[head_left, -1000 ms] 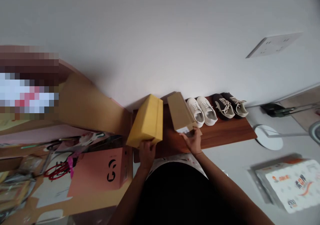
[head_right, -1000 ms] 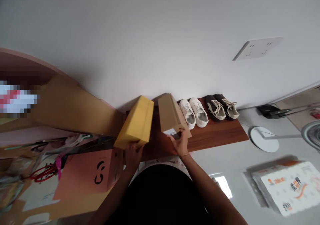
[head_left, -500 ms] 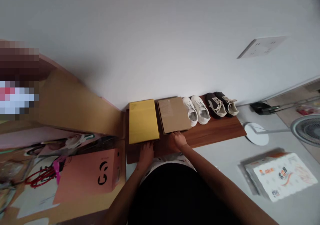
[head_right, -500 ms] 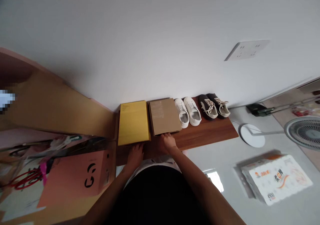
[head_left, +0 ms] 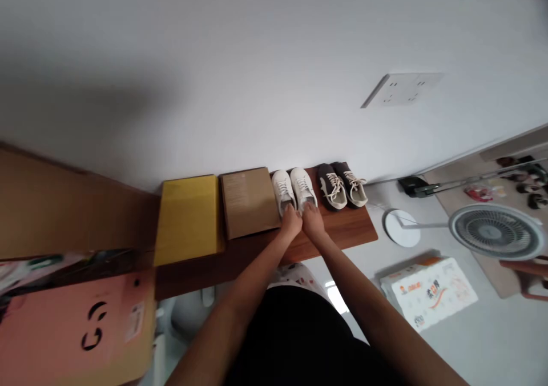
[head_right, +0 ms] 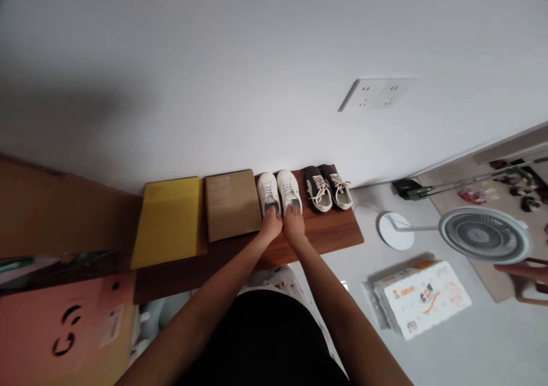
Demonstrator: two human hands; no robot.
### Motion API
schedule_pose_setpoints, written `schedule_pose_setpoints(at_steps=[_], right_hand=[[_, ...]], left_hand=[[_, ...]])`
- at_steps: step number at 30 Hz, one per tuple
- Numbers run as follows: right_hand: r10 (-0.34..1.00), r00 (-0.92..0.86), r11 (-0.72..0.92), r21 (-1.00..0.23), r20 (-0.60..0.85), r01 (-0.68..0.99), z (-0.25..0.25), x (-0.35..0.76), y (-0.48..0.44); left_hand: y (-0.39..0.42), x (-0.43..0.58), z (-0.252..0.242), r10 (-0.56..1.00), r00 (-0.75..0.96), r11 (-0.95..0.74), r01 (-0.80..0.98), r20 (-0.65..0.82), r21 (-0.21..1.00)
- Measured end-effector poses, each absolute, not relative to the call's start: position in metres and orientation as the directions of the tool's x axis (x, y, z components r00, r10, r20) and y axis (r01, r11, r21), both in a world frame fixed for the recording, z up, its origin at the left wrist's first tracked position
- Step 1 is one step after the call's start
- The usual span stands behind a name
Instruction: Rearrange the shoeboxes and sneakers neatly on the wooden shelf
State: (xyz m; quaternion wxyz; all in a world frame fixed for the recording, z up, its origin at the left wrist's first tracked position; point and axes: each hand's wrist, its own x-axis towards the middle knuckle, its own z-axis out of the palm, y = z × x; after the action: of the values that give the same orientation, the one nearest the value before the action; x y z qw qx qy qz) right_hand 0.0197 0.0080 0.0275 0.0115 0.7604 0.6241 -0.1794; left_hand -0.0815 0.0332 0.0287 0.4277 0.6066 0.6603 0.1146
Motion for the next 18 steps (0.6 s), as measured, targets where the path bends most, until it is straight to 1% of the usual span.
schedule_pose_setpoints(at_steps=[1, 2, 3, 5, 7, 8, 9, 10, 12, 13, 14, 15, 16, 18], right_hand=[[0.929, 0.154, -0.226, -0.186, -0.335, 0.956, 0.024, 0.024, 0.021], [0.918, 0.131, -0.209, -0.177, -0.373, 0.962, 0.019, 0.027, 0.033], [0.906, 0.109, -0.195, -0.174, -0.409, 0.965, 0.015, 0.03, 0.041], [0.89, 0.073, -0.179, -0.198, -0.45, 0.964, 0.008, 0.038, 0.049], [0.89, 0.09, -0.229, -0.267, -0.447, 0.936, 0.0, 0.053, 0.047], [0.896, 0.117, -0.278, -0.336, -0.428, 0.9, -0.004, 0.064, 0.044], [0.904, 0.142, -0.327, -0.436, -0.404, 0.839, -0.008, 0.075, 0.04], [0.91, 0.162, -0.366, -0.56, -0.38, 0.743, -0.013, 0.088, 0.035], [0.924, 0.123, -0.378, -0.82, -0.362, 0.429, -0.023, 0.112, 0.025], [0.927, 0.078, -0.375, -0.891, -0.368, 0.256, -0.029, 0.122, 0.021], [0.925, 0.033, -0.38, -0.92, -0.378, 0.096, -0.035, 0.13, 0.016], [0.919, -0.01, -0.395, -0.918, -0.395, -0.03, -0.041, 0.136, 0.012], [0.908, -0.041, -0.419, -0.9, -0.417, -0.118, -0.047, 0.139, 0.007], [0.879, -0.067, -0.475, -0.859, -0.472, -0.191, -0.059, 0.142, -0.001]], left_hand=[[0.049, -0.061, 0.024, 0.858, -0.022, 0.378, 0.704, -0.514, 0.601], [0.062, -0.045, 0.019, 0.831, -0.09, 0.445, 0.698, -0.548, 0.561], [0.072, -0.034, 0.015, 0.803, -0.151, 0.504, 0.688, -0.577, 0.522], [0.083, -0.023, 0.007, 0.778, -0.206, 0.553, 0.672, -0.593, 0.492], [0.084, -0.024, 0.003, 0.783, -0.237, 0.565, 0.659, -0.575, 0.497], [0.084, -0.027, 0.002, 0.799, -0.247, 0.556, 0.653, -0.549, 0.515], [0.083, -0.032, 0.002, 0.818, -0.255, 0.542, 0.644, -0.516, 0.541], [0.082, -0.038, 0.002, 0.833, -0.267, 0.533, 0.624, -0.484, 0.572], [0.084, -0.051, 0.003, 0.83, -0.301, 0.554, 0.531, -0.469, 0.641], [0.085, -0.057, 0.002, 0.812, -0.32, 0.583, 0.467, -0.488, 0.665], [0.087, -0.063, 0.002, 0.789, -0.339, 0.615, 0.406, -0.513, 0.676], [0.089, -0.066, 0.0, 0.764, -0.356, 0.643, 0.359, -0.538, 0.676], [0.091, -0.068, -0.002, 0.743, -0.373, 0.666, 0.333, -0.556, 0.668], [0.093, -0.066, -0.006, 0.716, -0.404, 0.695, 0.33, -0.57, 0.639]])
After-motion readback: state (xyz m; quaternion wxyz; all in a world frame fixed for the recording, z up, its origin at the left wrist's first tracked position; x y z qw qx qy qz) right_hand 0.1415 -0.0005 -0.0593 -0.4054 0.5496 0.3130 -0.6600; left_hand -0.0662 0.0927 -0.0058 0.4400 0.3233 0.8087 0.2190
